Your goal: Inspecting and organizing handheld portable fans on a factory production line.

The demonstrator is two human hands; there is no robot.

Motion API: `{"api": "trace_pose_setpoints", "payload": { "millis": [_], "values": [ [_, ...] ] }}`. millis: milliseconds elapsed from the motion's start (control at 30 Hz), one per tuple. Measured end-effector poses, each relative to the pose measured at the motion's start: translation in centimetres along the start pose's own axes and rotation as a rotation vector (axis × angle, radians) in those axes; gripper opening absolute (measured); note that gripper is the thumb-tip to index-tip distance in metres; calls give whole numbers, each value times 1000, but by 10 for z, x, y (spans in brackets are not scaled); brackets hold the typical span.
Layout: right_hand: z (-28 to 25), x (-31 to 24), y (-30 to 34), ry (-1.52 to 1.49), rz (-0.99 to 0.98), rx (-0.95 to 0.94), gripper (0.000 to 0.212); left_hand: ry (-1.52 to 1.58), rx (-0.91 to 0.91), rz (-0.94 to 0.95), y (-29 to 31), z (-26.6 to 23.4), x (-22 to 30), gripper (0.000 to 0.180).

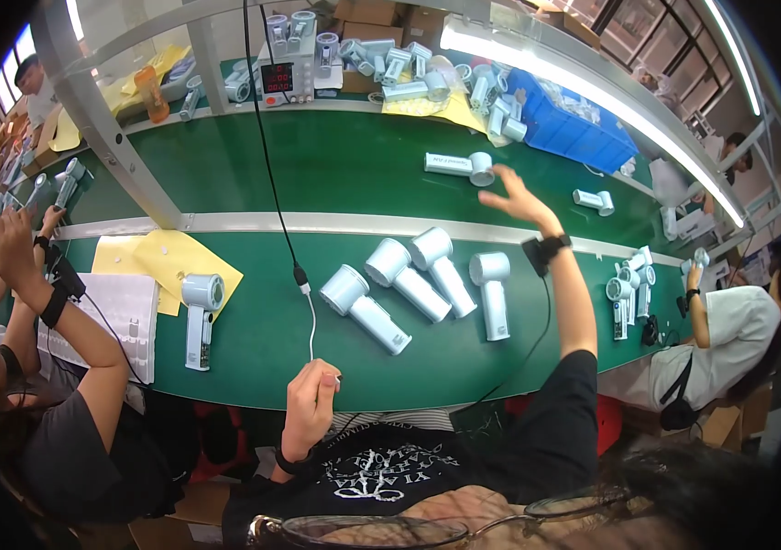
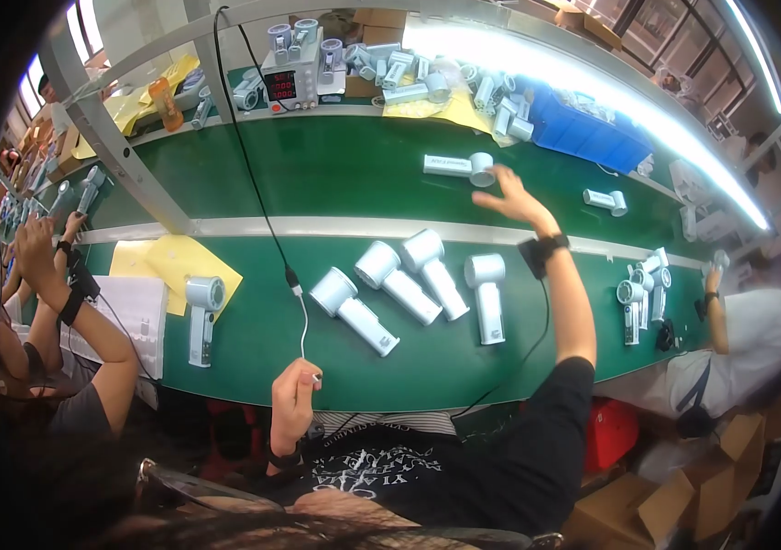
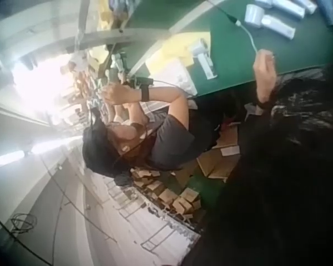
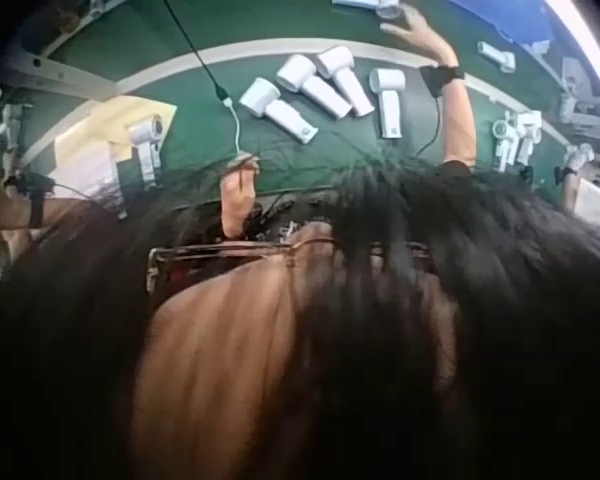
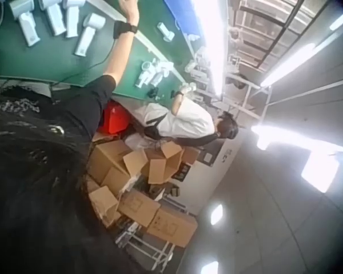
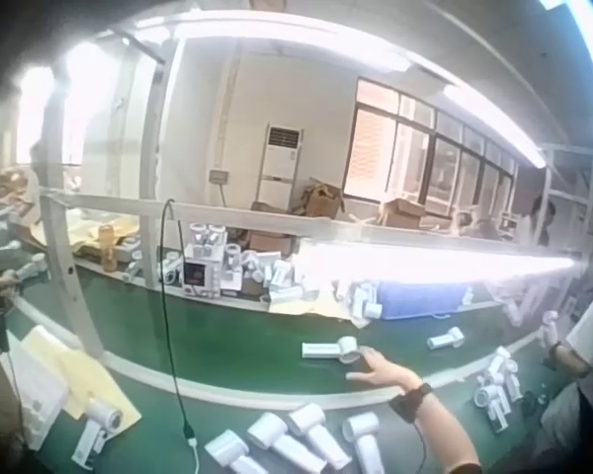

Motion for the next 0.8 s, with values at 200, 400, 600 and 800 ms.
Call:
{"api": "trace_pose_setpoints", "payload": {
  "millis": [200, 400, 600, 800],
  "values": [
    [40, -47, 118, -375, -148, -362, 73, 34, -63, 57, 0, 7, 13, 16],
    [46, -68, 173, -842, -16, 158, 62, 69, -99, 113, 7, 25, 24, 8],
    [41, -134, 191, -1080, 212, 806, 56, -108, -72, 313, 5, 44, 47, 5],
    [71, -197, 180, -1341, 261, 840, 55, -159, -15, 541, 1, 65, 82, 16]
  ]
}}
Point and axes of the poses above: each hand's wrist, its own y-axis away from the middle knuckle, its own z-axis out of the palm, x = y × z, the point moved 6 cm from there along -y, towards the middle knuckle, and after that the axes turned 12 degrees about -z, right-handed, at the moved point
